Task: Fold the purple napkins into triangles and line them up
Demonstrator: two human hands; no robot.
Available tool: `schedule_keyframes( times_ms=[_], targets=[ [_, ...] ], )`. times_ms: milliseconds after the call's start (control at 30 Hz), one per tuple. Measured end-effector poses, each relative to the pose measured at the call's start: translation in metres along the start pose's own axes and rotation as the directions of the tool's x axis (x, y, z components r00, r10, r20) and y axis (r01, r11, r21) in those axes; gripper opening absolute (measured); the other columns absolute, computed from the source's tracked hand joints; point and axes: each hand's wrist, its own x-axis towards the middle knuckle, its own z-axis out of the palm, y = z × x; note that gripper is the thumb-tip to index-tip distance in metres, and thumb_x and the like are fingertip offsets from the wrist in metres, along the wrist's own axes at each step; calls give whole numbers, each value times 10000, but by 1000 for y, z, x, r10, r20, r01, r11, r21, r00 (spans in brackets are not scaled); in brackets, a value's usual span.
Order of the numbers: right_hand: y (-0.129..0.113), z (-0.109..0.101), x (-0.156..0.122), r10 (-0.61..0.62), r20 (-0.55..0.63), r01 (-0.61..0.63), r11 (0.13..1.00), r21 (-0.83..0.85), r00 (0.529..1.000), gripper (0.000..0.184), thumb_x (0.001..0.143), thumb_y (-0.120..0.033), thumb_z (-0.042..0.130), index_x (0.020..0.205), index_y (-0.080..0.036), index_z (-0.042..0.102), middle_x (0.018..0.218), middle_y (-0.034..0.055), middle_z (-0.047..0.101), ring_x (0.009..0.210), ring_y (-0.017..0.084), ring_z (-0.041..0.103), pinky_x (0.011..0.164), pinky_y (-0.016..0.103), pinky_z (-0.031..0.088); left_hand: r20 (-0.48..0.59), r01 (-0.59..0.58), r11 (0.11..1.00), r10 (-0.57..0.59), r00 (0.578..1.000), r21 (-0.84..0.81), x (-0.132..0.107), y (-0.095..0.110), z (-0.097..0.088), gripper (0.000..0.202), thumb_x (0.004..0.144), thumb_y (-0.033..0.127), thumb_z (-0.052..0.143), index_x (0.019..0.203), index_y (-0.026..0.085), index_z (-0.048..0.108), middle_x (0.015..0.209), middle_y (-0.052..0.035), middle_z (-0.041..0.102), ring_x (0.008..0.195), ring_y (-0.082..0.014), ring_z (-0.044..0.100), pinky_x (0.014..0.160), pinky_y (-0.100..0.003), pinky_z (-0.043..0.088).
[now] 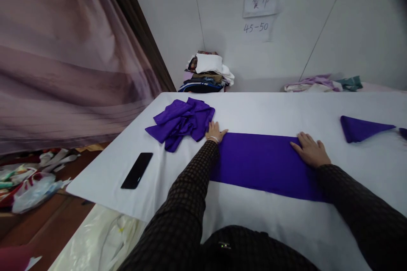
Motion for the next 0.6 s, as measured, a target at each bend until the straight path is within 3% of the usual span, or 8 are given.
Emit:
schedule_keyframes(
  times_ms=[100, 233, 433, 500, 600],
  targets=[
    [0, -1, 0, 3, 8, -3, 1000, -9, 1000, 687, 918, -554, 143, 1410, -108, 321, 1496, 113, 276, 1369, 260, 231, 1067, 547, 227, -16, 53, 995, -54, 998, -82, 5, -30, -4, 844, 821, 621, 397, 1449, 100, 183, 1548, -131, 51, 1418, -258, 43, 1126, -359, 190],
    [1, -2, 2, 1, 25, -1, 1000, -8, 1000, 679, 918, -553, 155, 1411, -115, 316, 1497, 107, 275, 1369, 259, 229, 1070, 549, 224, -16, 84, 990, -86, 996, -112, 11, -44, -3, 814, 829, 582, 431, 1443, 98, 205, 1545, -137, 71, 1404, -251, 152, 1116, -312, 225],
    [-4, -5, 3, 25, 55, -26, 1000, 3, 998, 647, 922, -539, 191, 1418, -139, 303, 1502, 111, 266, 1377, 255, 212, 1081, 535, 195, -24, 73, 993, -75, 997, -90, 13, -35, -18, 708, 864, 462, 431, 1401, 25, 286, 1501, -207, 211, 1372, -252, 260, 1102, -309, 261],
    [-5, -7, 4, 33, 79, -34, 999, 6, 996, 636, 923, -531, 210, 1420, -144, 300, 1506, 111, 253, 1381, 250, 201, 1089, 522, 177, -42, 41, 996, -45, 998, -83, 3, -26, -22, 642, 900, 435, 343, 1401, 37, 292, 1489, -208, 246, 1369, -265, 264, 1103, -375, 260],
    [-3, -13, 10, 43, 124, -45, 999, 19, 991, 623, 926, -526, 227, 1424, -157, 292, 1517, 107, 224, 1390, 243, 171, 1094, 515, 157, -81, -103, 994, 99, 992, -48, -28, -12, -16, 598, 892, 486, 339, 1396, 163, 345, 1518, -118, 218, 1398, -282, 171, 1115, -518, 155]
  ],
)
